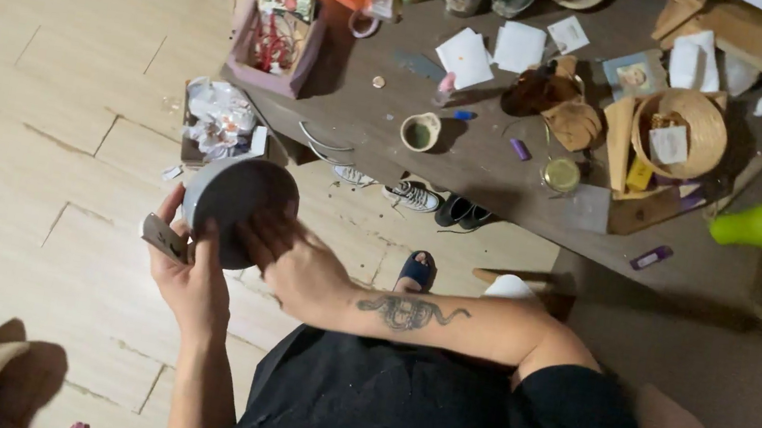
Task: Organizing small boxes of incense and decorative items on a shelf
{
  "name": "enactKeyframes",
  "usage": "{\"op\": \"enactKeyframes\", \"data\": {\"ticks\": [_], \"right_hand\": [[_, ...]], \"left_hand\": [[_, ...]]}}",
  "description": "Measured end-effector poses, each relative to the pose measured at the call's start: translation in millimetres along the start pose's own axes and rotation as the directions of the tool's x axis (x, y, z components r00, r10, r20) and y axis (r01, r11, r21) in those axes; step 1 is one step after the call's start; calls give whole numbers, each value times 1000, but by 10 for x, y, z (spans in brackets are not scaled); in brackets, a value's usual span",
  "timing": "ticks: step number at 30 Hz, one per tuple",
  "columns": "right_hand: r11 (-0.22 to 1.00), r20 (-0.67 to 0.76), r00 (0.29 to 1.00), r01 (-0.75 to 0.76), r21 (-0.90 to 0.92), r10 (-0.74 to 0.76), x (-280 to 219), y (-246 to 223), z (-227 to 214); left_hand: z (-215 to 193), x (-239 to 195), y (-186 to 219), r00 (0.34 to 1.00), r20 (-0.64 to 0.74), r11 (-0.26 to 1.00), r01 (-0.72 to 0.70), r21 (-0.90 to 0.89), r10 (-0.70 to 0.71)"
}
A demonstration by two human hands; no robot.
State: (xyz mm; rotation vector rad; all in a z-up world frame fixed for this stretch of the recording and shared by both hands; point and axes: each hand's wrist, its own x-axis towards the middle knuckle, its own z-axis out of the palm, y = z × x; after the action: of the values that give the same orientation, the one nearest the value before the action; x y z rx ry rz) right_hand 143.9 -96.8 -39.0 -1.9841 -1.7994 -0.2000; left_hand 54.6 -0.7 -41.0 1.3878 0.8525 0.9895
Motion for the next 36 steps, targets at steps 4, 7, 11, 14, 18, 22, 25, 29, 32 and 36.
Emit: {"op": "enactKeyframes", "data": {"ticks": [4,7,11,14,18,22,25,29,32,36], "right_hand": [[437,257,920,-370,820,297,-159,152,-456],[543,5,851,-340,768,526,-430,487,-604],[385,234,629,-683,621,741,-981,956,-276],[19,484,440,-754,656,757,-1179,1040,-78],[-208,484,172,-744,635,858,-1711,1250,289],[-270,436,80,-681,681,896,-2027,1760,407],[-246,392,-6,-788,565,920,-2124,2156,488],[-247,400,-40,-842,480,916,-1946,2498,472],[-282,448,-43,-829,483,893,-1906,2668,585],[-371,527,-63,-779,505,848,-1822,2806,633]], "left_hand": [[141,28,-239,996,79,998,54,-42,-51],[284,25,-248,986,114,988,129,-84,-119],[659,-86,-172,915,187,924,375,-76,-356],[917,-205,-334,813,341,874,481,61,-471],[1166,-358,-832,646,560,839,512,187,-519],[1374,-319,-642,661,493,813,546,202,-566],[1416,-288,-664,619,434,734,658,168,-654],[1498,-289,-642,557,451,615,788,-24,-697],[1514,-331,-690,535,443,547,829,-114,-719],[1558,-370,-627,547,425,544,827,-141,-721]]}}
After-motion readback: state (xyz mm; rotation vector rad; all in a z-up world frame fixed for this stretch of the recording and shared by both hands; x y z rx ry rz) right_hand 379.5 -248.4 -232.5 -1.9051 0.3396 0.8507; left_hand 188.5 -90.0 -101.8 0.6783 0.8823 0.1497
